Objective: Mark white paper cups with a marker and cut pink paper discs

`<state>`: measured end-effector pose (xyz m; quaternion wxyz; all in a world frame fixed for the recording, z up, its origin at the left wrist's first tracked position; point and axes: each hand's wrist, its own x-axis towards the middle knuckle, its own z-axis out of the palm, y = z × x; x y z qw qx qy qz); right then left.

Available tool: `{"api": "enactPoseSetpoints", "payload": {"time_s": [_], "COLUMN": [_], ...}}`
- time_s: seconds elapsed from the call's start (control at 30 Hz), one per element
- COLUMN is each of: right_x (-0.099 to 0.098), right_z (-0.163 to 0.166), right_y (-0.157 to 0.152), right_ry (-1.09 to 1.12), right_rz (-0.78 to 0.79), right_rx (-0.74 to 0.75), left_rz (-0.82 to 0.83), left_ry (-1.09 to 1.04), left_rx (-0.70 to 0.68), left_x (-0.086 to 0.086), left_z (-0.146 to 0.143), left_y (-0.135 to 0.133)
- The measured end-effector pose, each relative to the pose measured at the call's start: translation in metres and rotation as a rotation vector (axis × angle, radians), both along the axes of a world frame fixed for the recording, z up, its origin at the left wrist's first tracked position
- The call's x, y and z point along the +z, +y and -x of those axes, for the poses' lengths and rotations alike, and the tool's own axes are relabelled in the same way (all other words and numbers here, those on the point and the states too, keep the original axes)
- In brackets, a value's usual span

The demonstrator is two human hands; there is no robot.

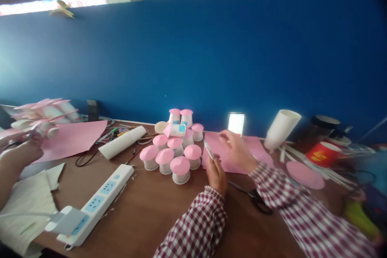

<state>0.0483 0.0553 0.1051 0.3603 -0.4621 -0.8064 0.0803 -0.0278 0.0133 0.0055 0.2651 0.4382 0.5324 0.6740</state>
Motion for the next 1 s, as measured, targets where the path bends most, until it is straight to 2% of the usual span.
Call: {"api": "enactPoseSetpoints", "payload": {"time_s": [0.07, 0.17, 0.27, 0.37, 0.5, 0.63, 0.73, 0.8, 0.9, 1.0], "right_x": [-0.005, -0.026, -0.051, -0.069, -0.08, -0.081, -0.074, -0.068, -0.065, -0.074], "right_z": [-0.015, -0.031, -0.039, -0.046, -0.054, -0.057, -0.064, -0.075, -0.099, -0.119], "right_y": [-0.033, -0.074, -0.089, -0.087, -0.081, -0.08, -0.08, -0.077, -0.065, -0.05], "right_ry": [0.031, 0.055, 0.221, 0.339, 0.379, 0.428, 0.442, 0.481, 0.545, 0.624], "right_rz": [-0.044, -0.117, -0.006, 0.038, 0.045, 0.04, -0.035, -0.127, -0.236, -0.163], "right_rx": [-0.03, -0.111, -0.131, -0.089, -0.101, -0.146, -0.17, -0.236, -0.455, -0.643], "left_rz": [0.004, 0.027, 0.009, -0.022, -0.045, -0.034, -0.029, -0.045, -0.091, -0.107], "left_ry": [0.056, 0.207, 0.429, 0.61, 0.694, 0.738, 0.743, 0.739, 0.756, 0.787], "left_rx": [-0.06, -0.182, -0.302, -0.366, -0.431, -0.486, -0.535, -0.527, -0.469, -0.442], "left_x": [-0.002, -0.002, 0.001, 0.003, 0.003, 0.004, 0.005, 0.005, 0.004, 0.003], "left_z": [-0.001, -0.004, -0.005, -0.007, -0.01, -0.013, -0.014, -0.014, -0.014, -0.014], "left_y": [-0.001, -0.006, -0.013, -0.019, -0.02, -0.021, -0.021, -0.021, -0.019, -0.017]}}
